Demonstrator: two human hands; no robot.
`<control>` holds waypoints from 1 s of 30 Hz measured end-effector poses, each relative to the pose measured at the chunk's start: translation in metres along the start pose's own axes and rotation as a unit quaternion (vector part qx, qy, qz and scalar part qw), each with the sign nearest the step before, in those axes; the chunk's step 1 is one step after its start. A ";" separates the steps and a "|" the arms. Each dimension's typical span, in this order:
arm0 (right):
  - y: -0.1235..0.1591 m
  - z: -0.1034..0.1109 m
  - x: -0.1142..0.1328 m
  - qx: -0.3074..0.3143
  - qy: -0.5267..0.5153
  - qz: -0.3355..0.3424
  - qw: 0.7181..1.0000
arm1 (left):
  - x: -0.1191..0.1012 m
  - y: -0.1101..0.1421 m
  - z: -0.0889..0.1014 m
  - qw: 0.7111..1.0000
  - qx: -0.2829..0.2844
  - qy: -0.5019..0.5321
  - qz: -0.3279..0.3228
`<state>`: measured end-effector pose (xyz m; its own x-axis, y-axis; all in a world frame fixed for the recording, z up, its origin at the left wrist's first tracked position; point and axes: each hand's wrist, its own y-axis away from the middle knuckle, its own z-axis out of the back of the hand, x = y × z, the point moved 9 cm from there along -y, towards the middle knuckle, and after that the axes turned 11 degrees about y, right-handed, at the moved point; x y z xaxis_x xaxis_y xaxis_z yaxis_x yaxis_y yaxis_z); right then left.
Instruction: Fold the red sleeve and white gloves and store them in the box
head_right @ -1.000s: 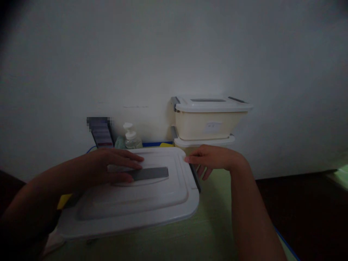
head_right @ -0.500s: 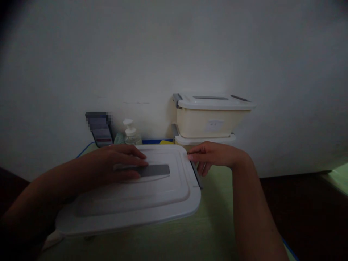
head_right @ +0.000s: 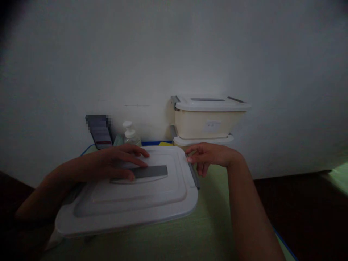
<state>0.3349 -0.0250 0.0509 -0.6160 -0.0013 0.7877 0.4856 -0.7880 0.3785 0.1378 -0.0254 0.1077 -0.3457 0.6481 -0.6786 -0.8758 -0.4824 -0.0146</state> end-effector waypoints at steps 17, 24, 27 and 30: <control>-0.007 -0.007 0.004 0.015 0.001 0.013 1.000 | 0.000 -0.002 -0.001 1.000 0.004 0.010 0.005; -0.008 -0.007 0.005 0.008 0.029 0.016 0.999 | 0.000 0.001 -0.001 1.000 0.006 0.013 -0.003; -0.008 -0.008 0.009 0.002 0.040 0.012 0.999 | 0.000 0.000 -0.002 1.000 0.006 0.007 -0.003; -0.007 -0.008 0.011 -0.005 0.054 0.002 0.999 | 0.000 -0.002 -0.002 1.000 0.006 0.004 0.000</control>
<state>0.3201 -0.0241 0.0529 -0.6769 -0.0707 0.7327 0.4831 -0.7937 0.3697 0.1402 -0.0258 0.1063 -0.3426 0.6439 -0.6841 -0.8799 -0.4752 -0.0066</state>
